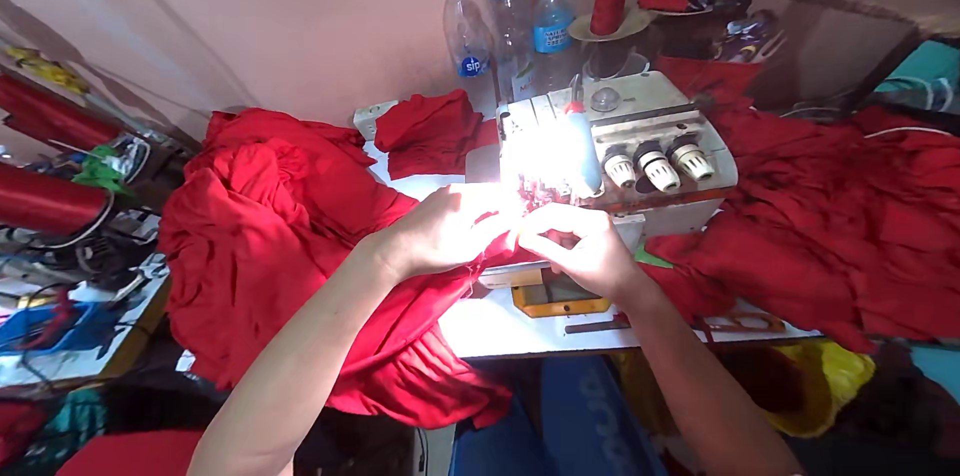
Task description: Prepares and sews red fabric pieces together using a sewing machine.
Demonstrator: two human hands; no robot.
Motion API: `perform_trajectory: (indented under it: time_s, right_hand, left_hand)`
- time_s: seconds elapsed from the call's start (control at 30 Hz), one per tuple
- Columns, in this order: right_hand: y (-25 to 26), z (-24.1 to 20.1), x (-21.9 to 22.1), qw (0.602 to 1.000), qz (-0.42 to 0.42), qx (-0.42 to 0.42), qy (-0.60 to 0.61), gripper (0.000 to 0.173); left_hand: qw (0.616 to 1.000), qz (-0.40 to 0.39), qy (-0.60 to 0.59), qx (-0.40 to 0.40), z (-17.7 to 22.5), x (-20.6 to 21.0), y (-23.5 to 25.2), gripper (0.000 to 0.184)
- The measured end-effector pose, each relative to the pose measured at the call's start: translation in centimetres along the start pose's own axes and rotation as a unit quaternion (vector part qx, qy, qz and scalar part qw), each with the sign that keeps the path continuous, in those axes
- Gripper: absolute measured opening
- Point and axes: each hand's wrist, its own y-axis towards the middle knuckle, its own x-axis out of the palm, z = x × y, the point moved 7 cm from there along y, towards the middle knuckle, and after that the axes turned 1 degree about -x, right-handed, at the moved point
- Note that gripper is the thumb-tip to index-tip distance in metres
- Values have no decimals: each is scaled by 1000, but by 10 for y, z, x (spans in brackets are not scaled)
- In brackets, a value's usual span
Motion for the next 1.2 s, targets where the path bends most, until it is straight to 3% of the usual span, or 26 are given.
perform_trajectory:
  time_s: [0.07,0.13,0.2,0.3,0.37,0.43,0.53,0.6,0.8,1.03,1.2]
  right_hand:
    - [-1,0,0,998,0,43,55,8]
    - [-9,3,2,993,-18,72,89,19]
    - [-25,7,1,994,-29,53,89,32]
    - [-48,13,-1,997,-17,16,70,36]
    - [-53,17,2,997,4,25,67,34]
    - [-47,22,3,998,18,34,59,33]
    - [-37,29,2,997,22,50,58,32]
    - [-37,32,1,995,13,62,75,36]
    - [-47,31,-6,979,-22,83,186,41]
    - [-61,29,-30,984,27,70,162,41]
    - [-72,28,-49,993,95,55,46,36]
  left_hand:
    - [1000,-8,5,-4,1,1,0,17]
    - [999,-48,-6,-17,7,6,0,20]
    - [995,-96,10,18,17,20,-2,29]
    - [983,-124,117,66,22,34,2,29]
    - [974,-106,189,66,4,33,7,21]
    - [982,-86,168,34,-8,21,7,20]
    - [992,-5,100,82,28,22,-9,26]
    - [983,30,148,102,56,45,-23,25]
    - [966,133,213,55,50,77,-24,23]
    - [965,156,207,29,29,77,-18,23]
    - [984,126,84,-97,-17,65,-4,20]
